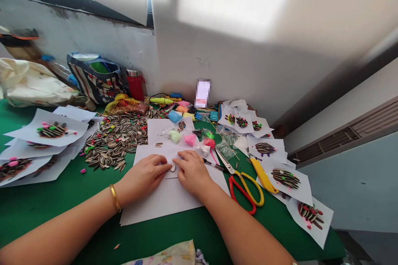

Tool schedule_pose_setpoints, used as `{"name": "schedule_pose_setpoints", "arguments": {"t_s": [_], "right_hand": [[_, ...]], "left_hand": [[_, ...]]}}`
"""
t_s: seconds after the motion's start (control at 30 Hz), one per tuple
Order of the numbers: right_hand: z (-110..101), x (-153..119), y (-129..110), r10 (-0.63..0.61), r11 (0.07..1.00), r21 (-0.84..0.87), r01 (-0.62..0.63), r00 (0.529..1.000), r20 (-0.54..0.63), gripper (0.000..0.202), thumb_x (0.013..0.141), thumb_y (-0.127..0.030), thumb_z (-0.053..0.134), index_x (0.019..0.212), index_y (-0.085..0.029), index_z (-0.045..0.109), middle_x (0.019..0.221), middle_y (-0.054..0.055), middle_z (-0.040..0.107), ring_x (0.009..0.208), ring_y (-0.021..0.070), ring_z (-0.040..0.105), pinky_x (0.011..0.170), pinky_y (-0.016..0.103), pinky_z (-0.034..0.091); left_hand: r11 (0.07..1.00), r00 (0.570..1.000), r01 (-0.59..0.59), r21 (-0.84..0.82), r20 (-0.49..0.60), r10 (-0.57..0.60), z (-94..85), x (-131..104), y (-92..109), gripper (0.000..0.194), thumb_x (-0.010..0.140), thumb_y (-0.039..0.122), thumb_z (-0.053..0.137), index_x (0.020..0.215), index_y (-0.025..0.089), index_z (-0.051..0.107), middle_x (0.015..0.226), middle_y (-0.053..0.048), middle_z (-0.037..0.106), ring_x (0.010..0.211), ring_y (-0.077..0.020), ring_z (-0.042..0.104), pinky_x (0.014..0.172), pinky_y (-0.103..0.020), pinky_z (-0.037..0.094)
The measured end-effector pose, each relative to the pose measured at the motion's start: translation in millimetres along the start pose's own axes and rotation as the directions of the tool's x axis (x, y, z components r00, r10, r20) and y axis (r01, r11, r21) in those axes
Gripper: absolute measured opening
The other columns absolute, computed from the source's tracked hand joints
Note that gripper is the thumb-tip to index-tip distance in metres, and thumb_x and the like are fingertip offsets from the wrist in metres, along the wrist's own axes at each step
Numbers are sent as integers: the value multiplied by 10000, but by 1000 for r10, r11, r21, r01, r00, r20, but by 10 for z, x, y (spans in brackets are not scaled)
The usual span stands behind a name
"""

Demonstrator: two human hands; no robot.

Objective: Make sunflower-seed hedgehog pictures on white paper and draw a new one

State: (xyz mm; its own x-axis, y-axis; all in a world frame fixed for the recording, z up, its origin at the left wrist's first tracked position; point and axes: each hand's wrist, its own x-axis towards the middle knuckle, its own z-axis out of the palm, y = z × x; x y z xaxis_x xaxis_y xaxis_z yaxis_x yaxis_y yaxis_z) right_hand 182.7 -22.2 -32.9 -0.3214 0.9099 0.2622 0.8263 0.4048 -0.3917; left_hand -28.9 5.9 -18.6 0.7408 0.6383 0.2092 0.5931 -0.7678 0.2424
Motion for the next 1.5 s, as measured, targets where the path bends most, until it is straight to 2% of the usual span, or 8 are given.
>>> {"name": "schedule_pose_setpoints", "arguments": {"t_s": [0.23,0.43,0.57,0.8,1.03,1.27,1.5], "right_hand": [[-2,2,-26,-17,1000,-14,17,1000,23,420,826,-80,540,1145,-288,720,1321,70,597,1243,270,467,1053,477,382],[-22,8,4,0,1000,-8,-1,1000,-20,418,834,-79,526,1169,-248,711,1332,76,599,1253,273,456,1063,481,377],[-17,7,12,-3,1000,-9,3,1000,6,399,821,-76,541,1118,-261,734,1319,72,608,1243,275,468,1046,481,387],[4,-6,16,-25,1000,-12,24,1000,-11,424,815,-84,542,1150,-275,721,1342,61,595,1255,271,459,1057,479,375],[17,-4,-10,-25,1000,9,25,999,31,469,794,-58,531,1156,-292,716,1354,59,583,1267,269,448,1066,483,370],[5,26,41,13,999,40,-12,999,-35,449,791,-43,511,1143,-227,719,1319,70,613,1240,259,474,1060,467,384],[13,5,49,-14,999,28,15,999,-52,430,783,-45,527,1093,-253,741,1305,56,623,1230,263,476,1052,475,388]], "left_hand": [[1000,1000,-7,-21,-15,7,17,-1,-13,262,967,217,461,1116,237,676,1021,-80,630,990,-225,569,895,-387,486],[1000,1000,3,-24,-6,-3,6,-3,-11,244,959,221,483,1091,231,688,1026,-84,625,984,-231,568,890,-395,486],[1000,1000,5,-6,8,-5,4,-1,-11,243,962,226,480,1093,228,684,1028,-86,620,984,-235,564,886,-399,484],[1000,1000,1,-12,1,-1,4,0,-9,248,968,227,466,1098,228,678,1018,-82,623,986,-231,564,891,-393,483],[999,1000,-8,-31,-20,8,14,2,-7,262,976,239,455,1105,226,683,1004,-88,637,987,-232,570,889,-399,487],[1000,1000,-2,-20,-1,2,-4,5,-14,243,954,218,485,1095,220,682,1024,-90,632,967,-233,579,866,-394,490],[1000,1000,-5,23,-25,5,10,26,10,256,962,241,479,1133,228,668,1001,-87,632,946,-235,569,850,-401,487]]}}
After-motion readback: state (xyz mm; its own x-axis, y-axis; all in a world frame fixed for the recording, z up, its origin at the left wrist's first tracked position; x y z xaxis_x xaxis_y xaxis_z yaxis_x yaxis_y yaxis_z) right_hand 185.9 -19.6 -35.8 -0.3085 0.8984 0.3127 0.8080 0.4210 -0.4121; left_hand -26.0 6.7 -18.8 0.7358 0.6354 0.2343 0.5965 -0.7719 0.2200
